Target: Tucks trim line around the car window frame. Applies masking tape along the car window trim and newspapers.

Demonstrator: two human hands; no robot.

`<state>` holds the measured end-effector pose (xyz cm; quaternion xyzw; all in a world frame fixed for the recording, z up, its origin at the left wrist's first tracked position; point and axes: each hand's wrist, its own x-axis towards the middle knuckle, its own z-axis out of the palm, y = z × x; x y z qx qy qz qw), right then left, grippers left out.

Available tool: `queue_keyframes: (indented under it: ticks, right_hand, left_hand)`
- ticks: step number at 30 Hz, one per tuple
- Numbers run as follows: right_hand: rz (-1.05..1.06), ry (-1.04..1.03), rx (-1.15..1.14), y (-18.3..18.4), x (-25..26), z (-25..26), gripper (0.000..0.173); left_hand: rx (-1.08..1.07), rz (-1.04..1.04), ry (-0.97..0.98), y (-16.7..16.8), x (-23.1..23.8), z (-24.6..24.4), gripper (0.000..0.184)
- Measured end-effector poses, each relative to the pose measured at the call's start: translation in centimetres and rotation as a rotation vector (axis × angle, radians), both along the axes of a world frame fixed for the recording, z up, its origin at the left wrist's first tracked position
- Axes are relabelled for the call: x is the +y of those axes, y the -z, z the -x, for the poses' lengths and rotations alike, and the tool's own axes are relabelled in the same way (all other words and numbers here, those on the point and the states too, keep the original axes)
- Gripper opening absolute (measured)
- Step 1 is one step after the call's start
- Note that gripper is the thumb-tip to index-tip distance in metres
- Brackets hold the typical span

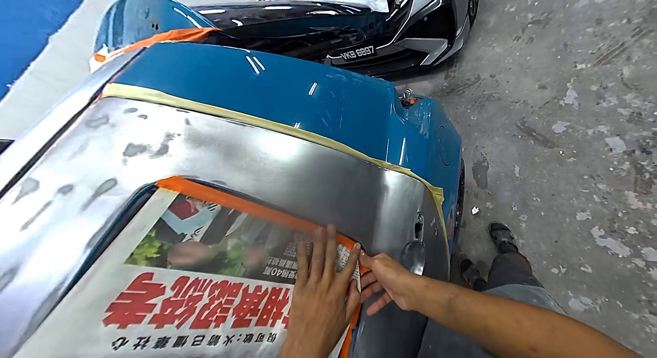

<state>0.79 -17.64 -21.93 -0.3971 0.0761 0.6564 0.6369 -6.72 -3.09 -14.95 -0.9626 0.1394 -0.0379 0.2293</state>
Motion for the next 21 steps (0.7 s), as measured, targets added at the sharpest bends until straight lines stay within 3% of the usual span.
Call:
queue_keyframes:
  ticks: [7,10,12,14,16,19,21]
  right_hand:
    - [-0.265,-0.268,-0.031,2.5,-0.7,0.5,0.09]
    - [-0.227,-0.322,-0.007,3.5,-1.0,1.7,0.093]
    - [-0.152,-0.352,-0.047,3.7,-1.5,1.7,0.086]
    - [-0.045,-0.346,-0.301,3.4,-2.3,0.8,0.072]
    - [0.068,-0.243,-0.748,3.2,-3.0,0.0,0.057]
    - [0.196,0.203,-1.4,1.5,-2.6,-0.3,0.039]
    - [0.204,0.426,-1.805,0.9,-0.6,-0.9,0.041]
  left_hand:
    - [0.017,-0.027,-0.014,0.0,-0.4,0.3,0.052]
    - [0.076,-0.007,-0.015,0.5,-0.7,1.0,0.054]
    - [0.173,0.052,0.017,0.8,-0.9,1.8,0.05]
    - [0.299,0.159,0.046,0.0,-1.2,2.2,0.043]
    - [0.354,0.285,0.016,-2.7,-1.4,1.4,0.036]
    - [-0.001,0.349,-0.031,-8.7,-0.6,-1.1,0.03]
    - [-0.316,0.25,-0.092,-12.9,0.9,-2.8,0.029]
